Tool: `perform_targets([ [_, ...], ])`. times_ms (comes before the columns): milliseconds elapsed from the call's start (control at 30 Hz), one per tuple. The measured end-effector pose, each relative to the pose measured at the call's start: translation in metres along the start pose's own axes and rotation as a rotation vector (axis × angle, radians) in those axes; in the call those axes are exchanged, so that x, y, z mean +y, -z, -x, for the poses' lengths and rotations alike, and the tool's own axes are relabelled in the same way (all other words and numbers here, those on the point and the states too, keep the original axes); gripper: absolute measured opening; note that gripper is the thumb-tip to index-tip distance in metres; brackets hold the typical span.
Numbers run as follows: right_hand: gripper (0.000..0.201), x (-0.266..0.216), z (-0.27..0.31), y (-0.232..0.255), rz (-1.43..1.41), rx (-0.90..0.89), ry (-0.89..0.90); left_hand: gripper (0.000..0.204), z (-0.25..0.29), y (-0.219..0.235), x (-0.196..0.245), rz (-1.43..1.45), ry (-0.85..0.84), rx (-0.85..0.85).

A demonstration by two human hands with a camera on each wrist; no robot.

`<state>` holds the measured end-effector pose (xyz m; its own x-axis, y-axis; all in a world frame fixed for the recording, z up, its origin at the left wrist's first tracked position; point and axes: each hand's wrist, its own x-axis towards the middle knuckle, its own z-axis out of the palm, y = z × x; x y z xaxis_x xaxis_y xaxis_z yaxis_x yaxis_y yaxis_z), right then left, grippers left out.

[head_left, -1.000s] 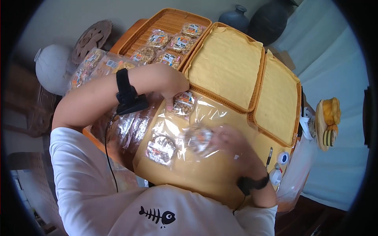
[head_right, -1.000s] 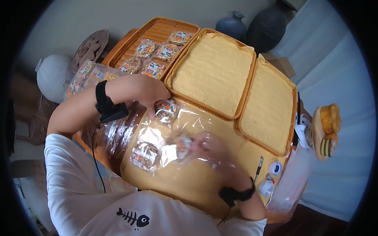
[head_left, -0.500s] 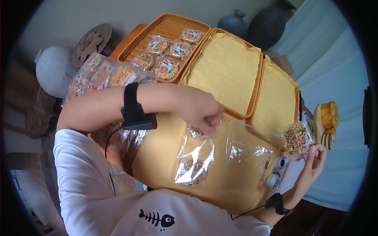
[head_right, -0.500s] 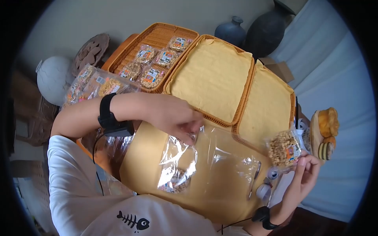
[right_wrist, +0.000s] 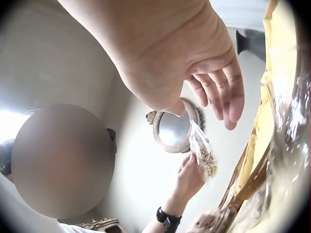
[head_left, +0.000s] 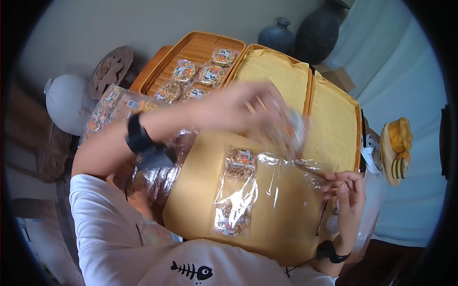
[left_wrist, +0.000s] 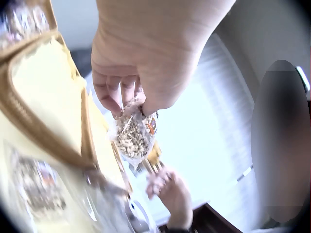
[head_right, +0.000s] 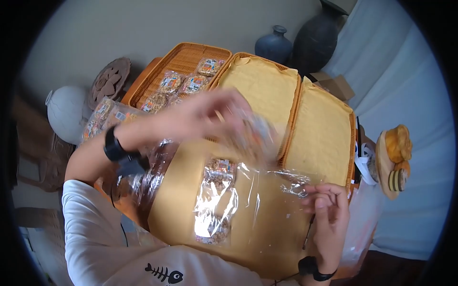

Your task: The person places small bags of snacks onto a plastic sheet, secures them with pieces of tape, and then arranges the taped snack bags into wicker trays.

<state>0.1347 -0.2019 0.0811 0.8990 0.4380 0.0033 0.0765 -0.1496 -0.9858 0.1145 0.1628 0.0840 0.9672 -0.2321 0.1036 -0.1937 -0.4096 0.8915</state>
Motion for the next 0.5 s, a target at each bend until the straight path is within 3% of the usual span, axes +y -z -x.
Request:
perform_targets([
  [133, 0.014, 0.02, 0.008, 0.035, 0.154, 0.021, -0.184, 0.032, -0.011, 0.124, -0.073, -0.371, 0.076, 0.433],
  [233, 0.011, 0.037, 0.016, 0.048, 0.149, -0.001, -0.283, 0.026, -0.009, 0.216, -0.159, -0.51, 0.252, 0.562],
  [300, 0.012, 0.045, 0.021, 0.055, 0.23, -0.082, -0.31, 0.024, -0.007, 0.233, -0.173, -0.766, 0.327, 0.572],
  [333, 0.012, 0.049, 0.023, 0.056, 0.27, -0.123, -0.326, 0.025, -0.011, 0.235, -0.18, -0.739, 0.427, 0.608],
  [433, 0.015, 0.061, 0.027, 0.059, 0.172, -0.241, -0.396, 0.027, -0.018, 0.239, -0.213, -0.784, 0.404, 0.583],
  [500, 0.018, 0.067, 0.023, 0.056, 0.075, -0.302, -0.392, 0.037, -0.024, 0.239, -0.219, -0.762, 0.519, 0.537],
])
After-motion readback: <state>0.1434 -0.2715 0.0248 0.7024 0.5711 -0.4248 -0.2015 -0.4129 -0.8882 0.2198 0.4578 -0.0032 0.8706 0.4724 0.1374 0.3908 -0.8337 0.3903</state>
